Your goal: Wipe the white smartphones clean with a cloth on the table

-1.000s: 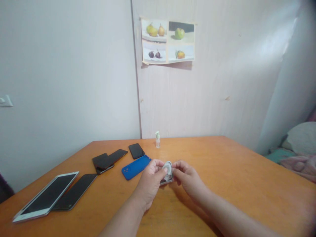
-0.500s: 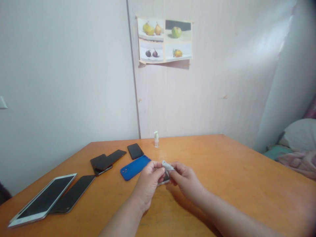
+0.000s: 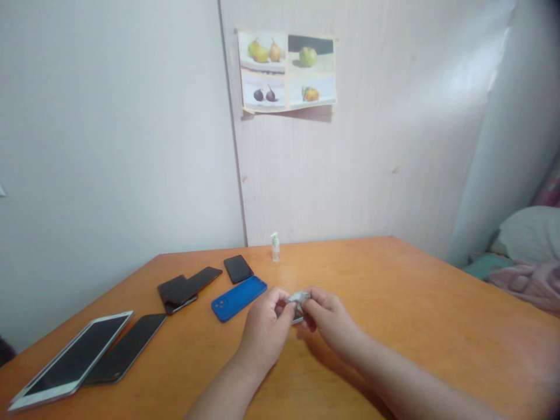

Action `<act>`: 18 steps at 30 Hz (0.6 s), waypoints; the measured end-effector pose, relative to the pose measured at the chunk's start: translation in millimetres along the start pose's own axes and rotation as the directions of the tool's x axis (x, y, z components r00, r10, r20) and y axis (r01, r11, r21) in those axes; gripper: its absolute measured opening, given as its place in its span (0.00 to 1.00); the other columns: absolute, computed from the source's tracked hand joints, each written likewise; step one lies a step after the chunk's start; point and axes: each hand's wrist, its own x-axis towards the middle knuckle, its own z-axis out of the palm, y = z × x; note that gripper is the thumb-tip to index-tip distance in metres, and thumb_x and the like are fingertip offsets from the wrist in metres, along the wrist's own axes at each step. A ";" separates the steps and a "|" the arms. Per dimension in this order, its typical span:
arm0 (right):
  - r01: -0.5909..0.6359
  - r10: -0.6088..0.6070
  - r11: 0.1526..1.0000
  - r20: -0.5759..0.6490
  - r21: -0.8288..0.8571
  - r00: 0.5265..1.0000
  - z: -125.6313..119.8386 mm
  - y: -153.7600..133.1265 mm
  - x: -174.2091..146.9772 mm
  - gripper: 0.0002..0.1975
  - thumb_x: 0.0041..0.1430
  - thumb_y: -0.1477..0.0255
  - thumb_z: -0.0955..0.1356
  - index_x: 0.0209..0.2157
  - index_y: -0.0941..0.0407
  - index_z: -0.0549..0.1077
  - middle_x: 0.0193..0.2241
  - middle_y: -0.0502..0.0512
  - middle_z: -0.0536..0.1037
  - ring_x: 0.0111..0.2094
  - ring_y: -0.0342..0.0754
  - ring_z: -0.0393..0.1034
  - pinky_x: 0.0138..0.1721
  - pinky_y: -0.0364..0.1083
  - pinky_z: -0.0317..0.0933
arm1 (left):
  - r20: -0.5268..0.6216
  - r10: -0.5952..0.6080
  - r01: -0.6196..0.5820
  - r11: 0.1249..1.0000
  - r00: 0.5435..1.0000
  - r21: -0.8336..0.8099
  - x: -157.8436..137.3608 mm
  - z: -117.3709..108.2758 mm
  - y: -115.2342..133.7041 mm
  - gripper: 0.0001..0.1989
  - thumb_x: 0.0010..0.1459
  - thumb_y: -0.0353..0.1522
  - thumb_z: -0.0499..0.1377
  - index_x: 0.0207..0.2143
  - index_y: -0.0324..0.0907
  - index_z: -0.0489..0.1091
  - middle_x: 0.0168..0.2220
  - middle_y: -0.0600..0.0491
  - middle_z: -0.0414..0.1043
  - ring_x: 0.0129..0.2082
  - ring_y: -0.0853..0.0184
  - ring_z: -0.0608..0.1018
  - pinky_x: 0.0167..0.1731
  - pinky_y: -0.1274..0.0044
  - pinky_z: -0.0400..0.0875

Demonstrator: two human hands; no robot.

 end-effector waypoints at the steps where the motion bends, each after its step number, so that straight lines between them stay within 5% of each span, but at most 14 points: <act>1: 0.022 -0.023 1.000 -0.014 -0.014 1.000 -0.2 1.7 0.3 0.05 0.52 0.71 0.64 0.27 0.56 0.71 0.17 0.46 0.68 0.19 0.41 0.61 0.22 0.41 0.54 | -0.009 0.004 -0.004 0.999 1.000 0.032 -0.1 0.0 -0.7 0.08 0.60 0.37 0.58 0.31 0.43 0.69 0.29 0.56 0.73 0.30 0.67 0.73 0.31 0.79 0.62; 7: 0.165 -0.167 0.985 -0.057 -0.045 0.984 -0.9 2.6 -2.6 0.15 0.58 0.64 0.67 0.44 0.56 0.76 0.36 0.55 0.78 0.33 0.47 0.71 0.33 0.45 0.63 | -0.053 0.017 -0.012 0.996 0.998 0.083 0.6 0.1 3.2 0.13 0.61 0.40 0.57 0.27 0.43 0.65 0.25 0.58 0.68 0.27 0.70 0.70 0.27 0.80 0.59; 10: 0.187 -0.192 0.980 -0.072 -0.073 0.979 0.1 2.4 -2.3 0.14 0.57 0.61 0.69 0.37 0.56 0.77 0.32 0.55 0.78 0.33 0.47 0.70 0.34 0.46 0.64 | -0.069 0.003 0.001 0.999 0.998 0.055 1.1 0.9 3.5 0.12 0.60 0.39 0.58 0.27 0.43 0.64 0.24 0.59 0.67 0.26 0.70 0.70 0.26 0.81 0.60; 14: 0.119 -0.110 0.989 -0.094 0.093 0.989 3.7 2.0 0.2 0.14 0.53 0.59 0.72 0.30 0.56 0.73 0.24 0.50 0.74 0.25 0.44 0.67 0.28 0.44 0.62 | -0.091 -0.033 0.028 0.998 0.995 -0.049 0.9 3.2 2.0 0.09 0.59 0.37 0.59 0.29 0.44 0.63 0.25 0.59 0.69 0.25 0.70 0.73 0.26 0.81 0.64; 18: 0.080 -0.059 0.975 -0.103 0.208 0.993 5.5 -1.1 2.2 0.17 0.49 0.57 0.74 0.28 0.56 0.69 0.21 0.47 0.72 0.22 0.43 0.66 0.25 0.43 0.61 | -0.044 0.050 -0.052 0.997 0.998 -0.049 -1.7 4.4 6.2 0.04 0.60 0.34 0.57 0.32 0.44 0.67 0.29 0.57 0.73 0.28 0.69 0.75 0.30 0.80 0.67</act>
